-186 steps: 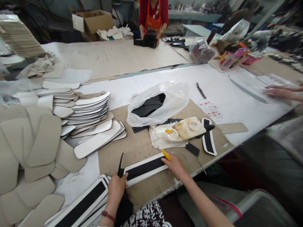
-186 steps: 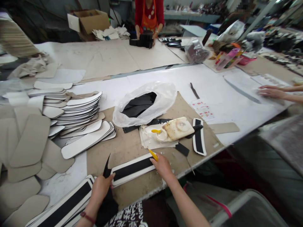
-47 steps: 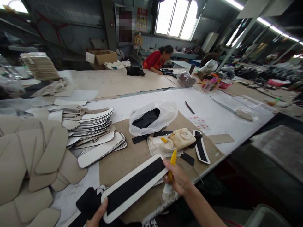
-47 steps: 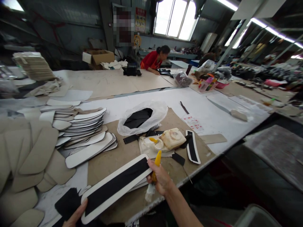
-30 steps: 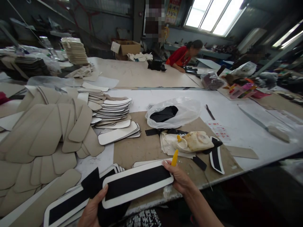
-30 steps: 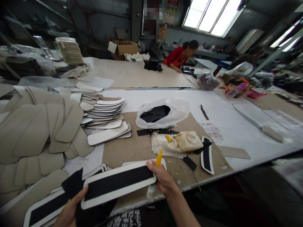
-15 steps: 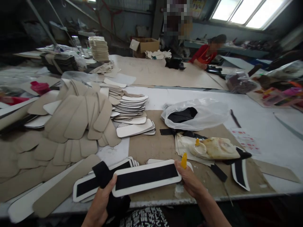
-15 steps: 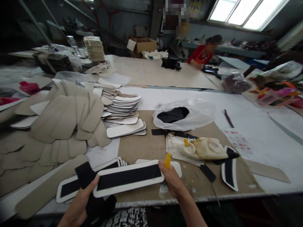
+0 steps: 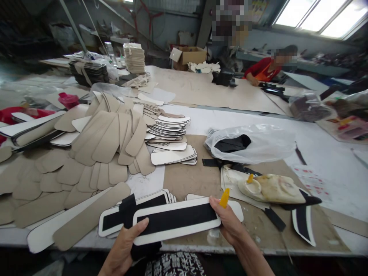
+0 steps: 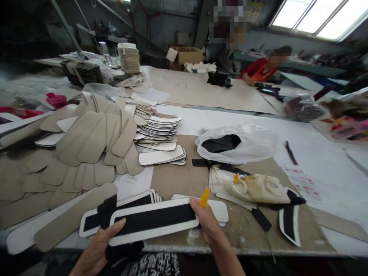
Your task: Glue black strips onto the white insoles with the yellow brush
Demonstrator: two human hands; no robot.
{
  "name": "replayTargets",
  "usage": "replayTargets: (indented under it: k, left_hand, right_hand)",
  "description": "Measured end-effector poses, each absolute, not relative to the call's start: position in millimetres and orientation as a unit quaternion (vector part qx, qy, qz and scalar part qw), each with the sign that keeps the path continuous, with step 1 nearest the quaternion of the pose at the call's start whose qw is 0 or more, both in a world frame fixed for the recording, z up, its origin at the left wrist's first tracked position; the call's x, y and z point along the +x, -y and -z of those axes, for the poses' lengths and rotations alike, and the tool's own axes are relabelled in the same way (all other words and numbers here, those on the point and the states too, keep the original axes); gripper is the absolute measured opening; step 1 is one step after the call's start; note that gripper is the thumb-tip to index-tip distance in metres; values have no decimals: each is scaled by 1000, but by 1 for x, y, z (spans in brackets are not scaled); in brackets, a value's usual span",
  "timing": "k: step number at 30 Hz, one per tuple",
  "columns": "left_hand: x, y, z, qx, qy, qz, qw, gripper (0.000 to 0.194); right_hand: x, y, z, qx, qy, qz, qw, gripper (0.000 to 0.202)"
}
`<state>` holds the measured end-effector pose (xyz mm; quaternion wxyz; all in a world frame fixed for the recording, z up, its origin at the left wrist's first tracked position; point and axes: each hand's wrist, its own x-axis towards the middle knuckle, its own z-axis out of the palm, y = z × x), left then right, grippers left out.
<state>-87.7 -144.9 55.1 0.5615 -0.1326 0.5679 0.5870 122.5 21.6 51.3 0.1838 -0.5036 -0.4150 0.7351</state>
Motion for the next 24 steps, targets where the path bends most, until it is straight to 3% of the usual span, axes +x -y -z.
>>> replayTargets:
  k: [3, 7, 12, 16, 20, 24]
  left_hand:
    - [-86, 144, -56, -166, -561, -584, 563, 51]
    - [-86, 137, -58, -169, -577, -574, 556, 51]
    - [-90, 135, -59, -143, -606, -581, 524, 52]
    - [-92, 138, -61, -165, -584, -578, 545, 48]
    - [-94, 140, -61, -160, -593, -582, 533, 45]
    - [-96, 140, -57, -142, -623, -591, 492, 45]
  right_hand:
    - [118, -21, -48, -500, 387, -749, 198, 38]
    - [120, -26, -43, -527, 472, -674, 215, 36]
    - [116, -31, -44, -538, 587, -586, 150, 26]
    - [109, -29, -33, -582, 592, -537, 150, 34]
    - [113, -28, -25, -613, 674, -361, 199, 29]
    - [114, -23, -38, -510, 788, -238, 248, 17]
